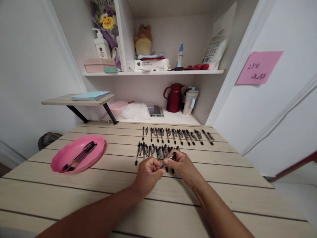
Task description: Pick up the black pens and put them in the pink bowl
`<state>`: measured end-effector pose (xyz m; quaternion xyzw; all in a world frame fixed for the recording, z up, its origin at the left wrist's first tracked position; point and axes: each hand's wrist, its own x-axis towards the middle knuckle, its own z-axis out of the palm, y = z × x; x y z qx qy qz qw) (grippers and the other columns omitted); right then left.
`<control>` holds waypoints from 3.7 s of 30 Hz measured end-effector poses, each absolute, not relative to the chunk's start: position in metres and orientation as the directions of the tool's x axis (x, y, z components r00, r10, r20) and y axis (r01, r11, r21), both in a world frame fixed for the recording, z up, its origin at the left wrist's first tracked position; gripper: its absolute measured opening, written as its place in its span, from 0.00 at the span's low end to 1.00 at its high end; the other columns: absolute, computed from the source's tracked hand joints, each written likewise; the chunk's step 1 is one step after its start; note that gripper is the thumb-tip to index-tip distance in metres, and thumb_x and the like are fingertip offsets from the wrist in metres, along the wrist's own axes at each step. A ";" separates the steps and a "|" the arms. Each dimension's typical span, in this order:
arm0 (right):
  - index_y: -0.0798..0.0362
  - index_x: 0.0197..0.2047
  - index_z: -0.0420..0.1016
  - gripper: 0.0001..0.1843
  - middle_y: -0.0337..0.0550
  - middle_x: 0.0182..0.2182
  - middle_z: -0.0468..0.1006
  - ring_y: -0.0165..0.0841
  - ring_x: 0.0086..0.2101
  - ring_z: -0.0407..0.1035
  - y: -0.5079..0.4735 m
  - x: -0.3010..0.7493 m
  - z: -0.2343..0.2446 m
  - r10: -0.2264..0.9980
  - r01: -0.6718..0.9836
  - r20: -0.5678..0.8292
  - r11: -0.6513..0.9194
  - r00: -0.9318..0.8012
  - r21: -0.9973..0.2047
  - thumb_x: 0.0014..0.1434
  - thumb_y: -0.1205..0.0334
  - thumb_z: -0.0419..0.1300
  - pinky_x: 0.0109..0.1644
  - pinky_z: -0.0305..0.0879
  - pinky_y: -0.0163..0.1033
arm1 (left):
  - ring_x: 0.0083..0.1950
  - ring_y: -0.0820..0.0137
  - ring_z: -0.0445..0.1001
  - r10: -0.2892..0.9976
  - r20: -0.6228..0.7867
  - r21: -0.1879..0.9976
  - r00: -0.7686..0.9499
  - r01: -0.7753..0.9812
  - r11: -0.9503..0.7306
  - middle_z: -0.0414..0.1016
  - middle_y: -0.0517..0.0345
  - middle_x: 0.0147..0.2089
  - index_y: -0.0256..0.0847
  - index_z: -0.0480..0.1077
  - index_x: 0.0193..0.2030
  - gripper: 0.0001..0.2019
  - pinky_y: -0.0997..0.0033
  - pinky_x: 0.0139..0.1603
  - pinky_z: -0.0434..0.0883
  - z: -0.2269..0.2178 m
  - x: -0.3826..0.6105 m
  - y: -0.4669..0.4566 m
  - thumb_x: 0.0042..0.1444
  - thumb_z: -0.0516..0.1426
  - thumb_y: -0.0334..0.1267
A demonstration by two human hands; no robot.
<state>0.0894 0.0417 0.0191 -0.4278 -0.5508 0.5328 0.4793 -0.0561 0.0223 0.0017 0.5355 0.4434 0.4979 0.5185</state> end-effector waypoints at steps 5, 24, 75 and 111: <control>0.52 0.21 0.62 0.16 0.31 0.16 0.61 0.24 0.21 0.54 0.040 0.081 0.019 0.990 -0.027 0.080 0.077 -0.121 -0.997 0.43 0.53 0.65 0.26 0.51 0.32 | 0.19 0.81 0.57 0.987 0.119 0.993 0.104 -0.005 -0.119 0.59 0.67 0.19 0.38 0.63 0.24 0.06 0.81 0.20 0.55 0.001 -0.056 0.024 0.38 0.58 0.29; 0.52 0.29 0.76 0.12 0.39 0.24 0.72 0.27 0.23 0.63 0.046 0.096 0.019 0.998 -0.205 0.028 0.015 -0.062 -0.979 0.44 0.53 0.65 0.29 0.60 0.35 | 0.19 0.79 0.64 0.993 -0.024 0.998 0.117 -0.053 0.030 0.63 0.65 0.23 0.37 0.70 0.35 0.11 0.80 0.17 0.60 0.006 -0.056 0.026 0.40 0.59 0.32; 0.55 0.25 0.70 0.22 0.33 0.13 0.60 0.25 0.16 0.52 0.032 0.058 0.013 0.952 0.055 0.227 0.221 0.206 -0.974 0.51 0.43 0.53 0.19 0.49 0.31 | 0.27 0.74 0.64 0.895 0.402 0.812 0.192 0.376 -0.445 0.69 0.60 0.26 0.40 0.67 0.30 0.06 0.76 0.29 0.58 0.020 -0.054 0.019 0.52 0.49 0.31; 0.53 0.38 0.73 0.18 0.38 0.27 0.72 0.27 0.25 0.62 0.047 0.076 0.015 0.988 -0.269 0.147 0.157 0.054 -0.950 0.44 0.54 0.65 0.30 0.60 0.33 | 0.19 0.78 0.58 0.977 0.065 0.991 0.203 0.103 -0.087 0.64 0.63 0.17 0.37 0.66 0.24 0.07 0.78 0.22 0.55 0.007 -0.056 0.031 0.49 0.52 0.37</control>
